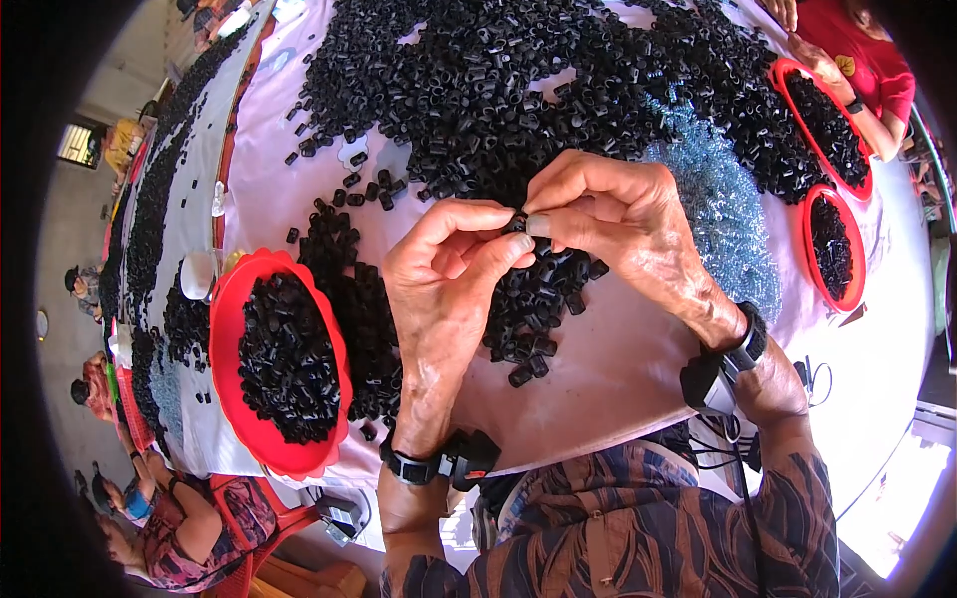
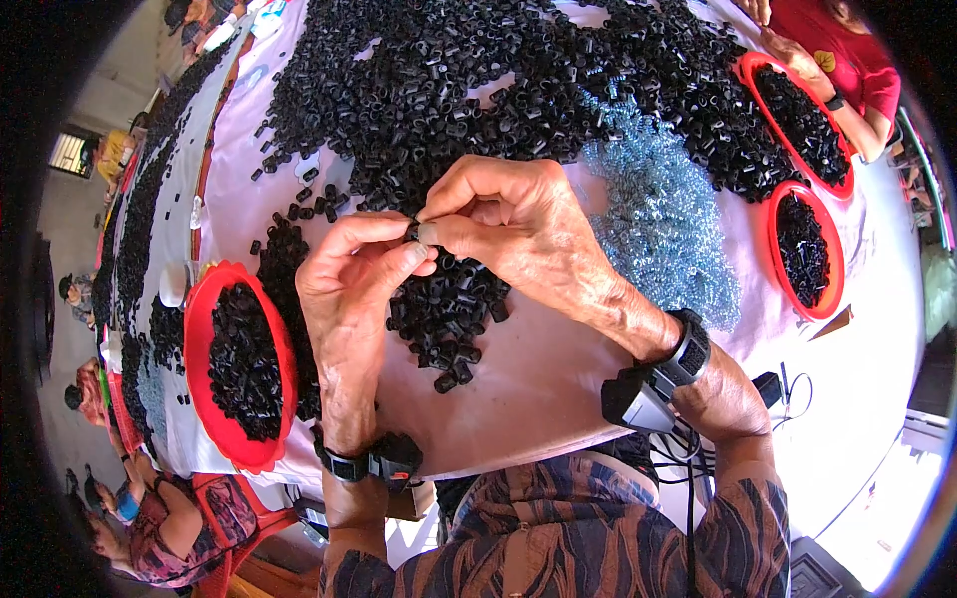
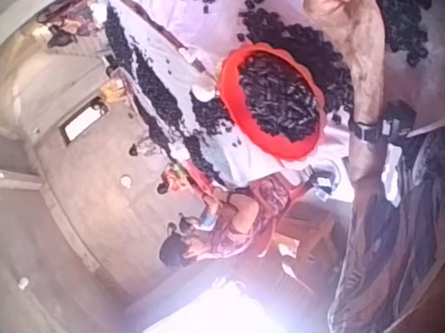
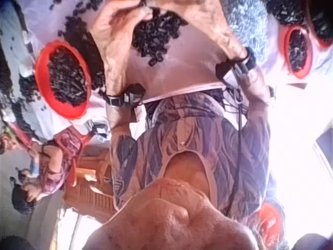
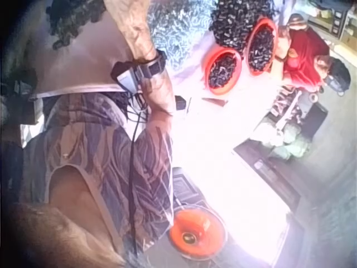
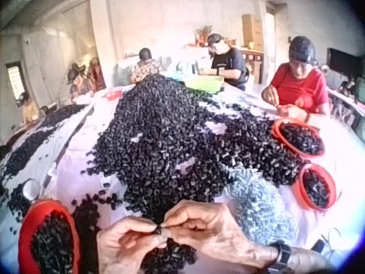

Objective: Sorting and inspecting small black plastic shoe components on a table.

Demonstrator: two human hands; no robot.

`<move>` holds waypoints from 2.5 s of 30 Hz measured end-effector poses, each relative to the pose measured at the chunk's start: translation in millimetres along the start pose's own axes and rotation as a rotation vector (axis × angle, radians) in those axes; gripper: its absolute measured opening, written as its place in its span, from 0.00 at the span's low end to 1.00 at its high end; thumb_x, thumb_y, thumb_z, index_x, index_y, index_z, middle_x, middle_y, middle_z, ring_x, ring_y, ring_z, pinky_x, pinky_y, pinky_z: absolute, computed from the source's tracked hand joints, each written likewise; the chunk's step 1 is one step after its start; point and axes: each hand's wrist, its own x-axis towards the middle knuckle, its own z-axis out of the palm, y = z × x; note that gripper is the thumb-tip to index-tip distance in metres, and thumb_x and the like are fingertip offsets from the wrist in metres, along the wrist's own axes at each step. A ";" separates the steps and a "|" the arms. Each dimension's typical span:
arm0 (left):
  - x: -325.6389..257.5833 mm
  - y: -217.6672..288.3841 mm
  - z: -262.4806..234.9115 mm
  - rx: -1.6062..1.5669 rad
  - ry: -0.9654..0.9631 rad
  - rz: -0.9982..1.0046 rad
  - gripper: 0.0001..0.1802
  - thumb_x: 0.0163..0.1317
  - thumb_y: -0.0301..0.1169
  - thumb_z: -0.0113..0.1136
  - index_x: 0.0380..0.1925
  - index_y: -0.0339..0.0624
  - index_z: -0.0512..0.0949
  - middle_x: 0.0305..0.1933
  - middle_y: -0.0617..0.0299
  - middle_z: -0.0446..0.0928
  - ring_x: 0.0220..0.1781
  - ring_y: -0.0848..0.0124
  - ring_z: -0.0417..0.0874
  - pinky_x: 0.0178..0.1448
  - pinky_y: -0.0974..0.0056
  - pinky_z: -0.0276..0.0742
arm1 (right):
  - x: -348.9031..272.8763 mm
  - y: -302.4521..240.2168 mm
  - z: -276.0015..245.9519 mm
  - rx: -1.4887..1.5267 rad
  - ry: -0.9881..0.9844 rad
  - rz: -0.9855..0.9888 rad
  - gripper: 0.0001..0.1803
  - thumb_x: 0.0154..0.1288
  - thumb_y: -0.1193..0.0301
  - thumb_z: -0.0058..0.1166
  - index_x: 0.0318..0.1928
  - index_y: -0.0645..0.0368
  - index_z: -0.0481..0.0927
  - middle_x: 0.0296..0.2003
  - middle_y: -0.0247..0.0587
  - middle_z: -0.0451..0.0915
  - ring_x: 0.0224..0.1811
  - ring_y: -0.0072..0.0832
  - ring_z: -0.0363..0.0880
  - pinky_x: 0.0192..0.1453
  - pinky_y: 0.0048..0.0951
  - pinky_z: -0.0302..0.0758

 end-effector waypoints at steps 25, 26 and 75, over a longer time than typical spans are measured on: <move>-1.9 4.5 -0.8 0.034 -0.012 -0.004 0.09 0.55 0.12 0.60 0.36 0.29 0.77 0.35 0.54 0.80 0.35 0.71 0.84 0.39 0.68 0.85 | -1.7 1.7 0.4 -0.036 -0.029 -0.018 0.03 0.61 0.82 0.58 0.35 0.68 0.82 0.34 0.37 0.80 0.32 0.19 0.78 0.34 0.19 0.76; -1.5 4.7 -1.2 0.035 -0.008 -0.007 0.09 0.55 0.12 0.60 0.36 0.29 0.77 0.35 0.54 0.80 0.35 0.71 0.84 0.39 0.68 0.85 | -1.0 2.0 0.6 -0.033 -0.030 -0.014 0.03 0.61 0.82 0.58 0.35 0.68 0.82 0.34 0.37 0.80 0.32 0.19 0.78 0.34 0.19 0.76; 9.0 7.9 -26.6 -0.188 0.205 -0.027 0.11 0.57 0.18 0.61 0.41 0.34 0.79 0.35 0.59 0.80 0.36 0.72 0.82 0.43 0.69 0.81 | -20.8 15.5 46.1 -0.816 -0.334 -0.566 0.10 0.44 0.82 0.59 0.31 0.63 0.76 0.30 0.40 0.75 0.34 0.30 0.76 0.33 0.27 0.76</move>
